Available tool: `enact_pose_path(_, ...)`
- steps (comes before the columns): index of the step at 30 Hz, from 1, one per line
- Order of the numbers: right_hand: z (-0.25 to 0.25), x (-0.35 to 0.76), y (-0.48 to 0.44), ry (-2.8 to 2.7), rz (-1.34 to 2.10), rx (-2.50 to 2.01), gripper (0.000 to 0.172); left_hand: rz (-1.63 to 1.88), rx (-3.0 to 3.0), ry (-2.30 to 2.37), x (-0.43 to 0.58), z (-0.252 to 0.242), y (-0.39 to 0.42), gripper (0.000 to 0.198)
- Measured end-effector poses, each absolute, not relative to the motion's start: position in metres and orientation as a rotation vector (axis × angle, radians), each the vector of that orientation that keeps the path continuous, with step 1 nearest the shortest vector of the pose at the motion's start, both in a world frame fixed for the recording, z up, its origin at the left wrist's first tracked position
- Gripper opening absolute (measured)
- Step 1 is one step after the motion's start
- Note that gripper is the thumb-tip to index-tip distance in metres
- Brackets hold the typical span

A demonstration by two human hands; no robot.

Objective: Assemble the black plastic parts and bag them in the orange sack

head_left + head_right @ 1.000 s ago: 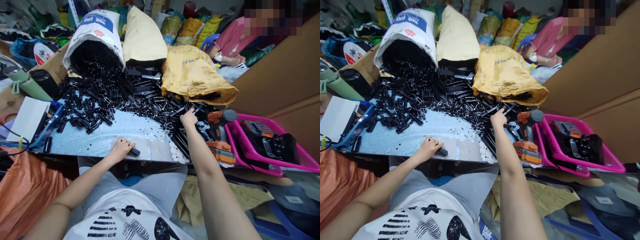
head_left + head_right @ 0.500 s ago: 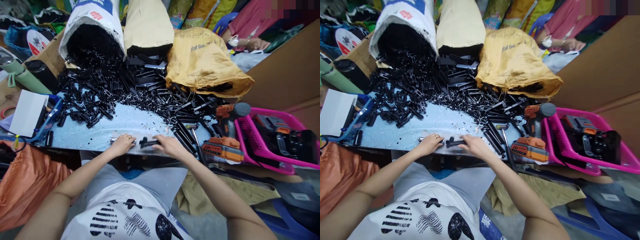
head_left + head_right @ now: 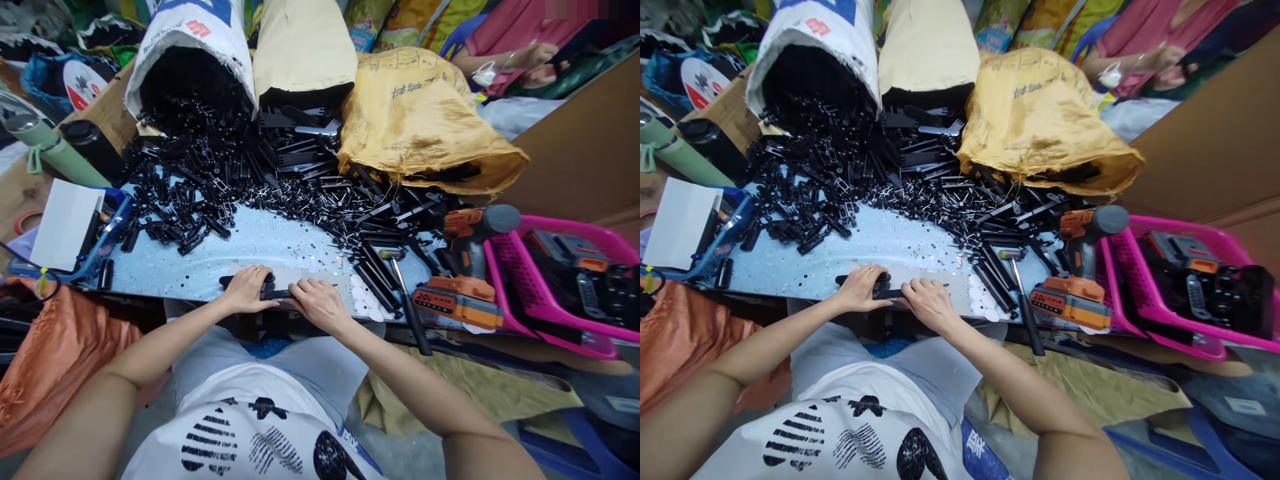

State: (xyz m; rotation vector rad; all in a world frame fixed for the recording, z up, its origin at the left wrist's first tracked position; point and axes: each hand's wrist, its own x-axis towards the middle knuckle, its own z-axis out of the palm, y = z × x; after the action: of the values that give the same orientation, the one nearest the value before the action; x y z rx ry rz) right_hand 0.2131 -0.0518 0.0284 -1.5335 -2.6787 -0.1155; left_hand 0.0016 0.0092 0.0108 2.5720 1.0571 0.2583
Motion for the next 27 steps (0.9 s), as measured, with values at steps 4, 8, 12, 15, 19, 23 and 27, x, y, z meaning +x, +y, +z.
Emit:
enact_pose_path(4,0.040,0.209,-0.051,-2.661,-0.187,-1.513,0.028,0.413,2.588,1.047,-0.003,0.002,0.006,0.056)
enact_pose_path(8,0.049,0.210,-0.043,-2.758,-0.233,-1.415,0.028,0.489,2.593,0.999,-0.005,-0.001,0.005,0.048)
enact_pose_path(12,0.056,0.211,-0.037,-2.784,-0.269,-1.406,0.028,0.538,2.567,1.033,-0.005,0.001,0.008,0.047)
enact_pose_path(15,0.055,0.214,-0.033,-2.795,-0.273,-1.335,0.031,0.523,2.547,1.058,-0.005,0.002,0.005,0.049)
enact_pose_path(19,0.037,0.230,-0.024,-2.809,-0.145,-1.252,0.035,0.280,2.553,1.005,0.002,0.007,0.011,0.055)
enact_pose_path(23,0.009,0.252,-0.023,-2.695,0.003,-1.302,0.036,0.251,2.504,1.000,0.021,0.012,0.069,0.047)
enact_pose_path(27,-0.010,0.261,-0.037,-2.602,0.092,-1.383,0.033,0.439,2.329,1.606,0.036,0.012,0.160,0.034)
